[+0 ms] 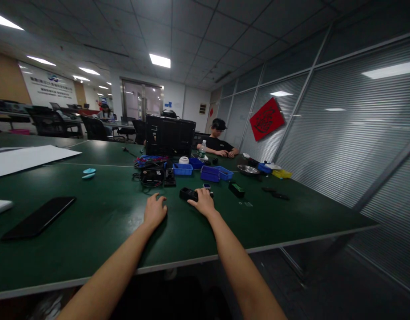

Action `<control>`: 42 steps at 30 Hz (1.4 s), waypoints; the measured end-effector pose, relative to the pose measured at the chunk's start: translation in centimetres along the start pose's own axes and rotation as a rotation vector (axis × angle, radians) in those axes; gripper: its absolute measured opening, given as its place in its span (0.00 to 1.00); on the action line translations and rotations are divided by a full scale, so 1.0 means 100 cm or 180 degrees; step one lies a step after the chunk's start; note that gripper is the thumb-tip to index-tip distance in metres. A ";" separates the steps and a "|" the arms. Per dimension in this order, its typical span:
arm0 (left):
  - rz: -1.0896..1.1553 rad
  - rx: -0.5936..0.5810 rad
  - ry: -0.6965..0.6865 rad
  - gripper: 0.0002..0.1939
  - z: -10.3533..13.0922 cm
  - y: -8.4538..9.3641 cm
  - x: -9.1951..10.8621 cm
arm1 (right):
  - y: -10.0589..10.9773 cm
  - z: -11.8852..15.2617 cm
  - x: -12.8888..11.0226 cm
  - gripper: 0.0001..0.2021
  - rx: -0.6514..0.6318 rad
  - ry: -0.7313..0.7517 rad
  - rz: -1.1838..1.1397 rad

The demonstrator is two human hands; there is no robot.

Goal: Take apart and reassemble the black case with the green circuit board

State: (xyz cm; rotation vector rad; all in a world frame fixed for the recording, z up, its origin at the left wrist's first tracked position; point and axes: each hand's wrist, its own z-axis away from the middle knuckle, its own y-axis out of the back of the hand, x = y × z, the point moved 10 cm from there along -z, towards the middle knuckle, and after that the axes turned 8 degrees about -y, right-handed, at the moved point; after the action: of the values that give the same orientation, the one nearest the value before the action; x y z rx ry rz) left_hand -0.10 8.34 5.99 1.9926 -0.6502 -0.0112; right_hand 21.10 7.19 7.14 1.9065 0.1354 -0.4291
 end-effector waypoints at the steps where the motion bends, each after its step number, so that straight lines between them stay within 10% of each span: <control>1: -0.0003 -0.0003 -0.0004 0.16 0.000 0.000 0.000 | 0.000 0.000 -0.002 0.24 0.0011 0.0006 0.0021; 9: 0.0057 -0.0092 0.0083 0.16 0.000 -0.003 -0.002 | -0.006 -0.006 0.028 0.24 -0.0238 -0.0865 -0.0127; 19: 0.0022 -0.0052 0.0036 0.16 -0.001 -0.003 -0.002 | 0.000 -0.002 0.003 0.22 0.0007 -0.0278 -0.0256; 26: -0.0022 -0.0072 0.0020 0.16 -0.001 -0.005 -0.003 | 0.001 -0.009 0.025 0.18 -0.0046 -0.0656 -0.0481; 33: -0.0041 -0.0024 -0.0031 0.16 -0.001 -0.004 -0.002 | 0.038 -0.007 0.057 0.17 0.0879 -0.1011 0.0107; 42: -0.0017 -0.0057 -0.0022 0.16 -0.001 -0.006 -0.003 | 0.015 -0.016 0.088 0.19 0.0412 -0.1427 0.0116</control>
State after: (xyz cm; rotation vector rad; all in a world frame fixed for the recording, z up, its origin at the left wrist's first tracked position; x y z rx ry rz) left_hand -0.05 8.77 5.49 1.9778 -0.6470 -0.0270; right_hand 30.07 7.13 5.77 1.8866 -0.2275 -0.8440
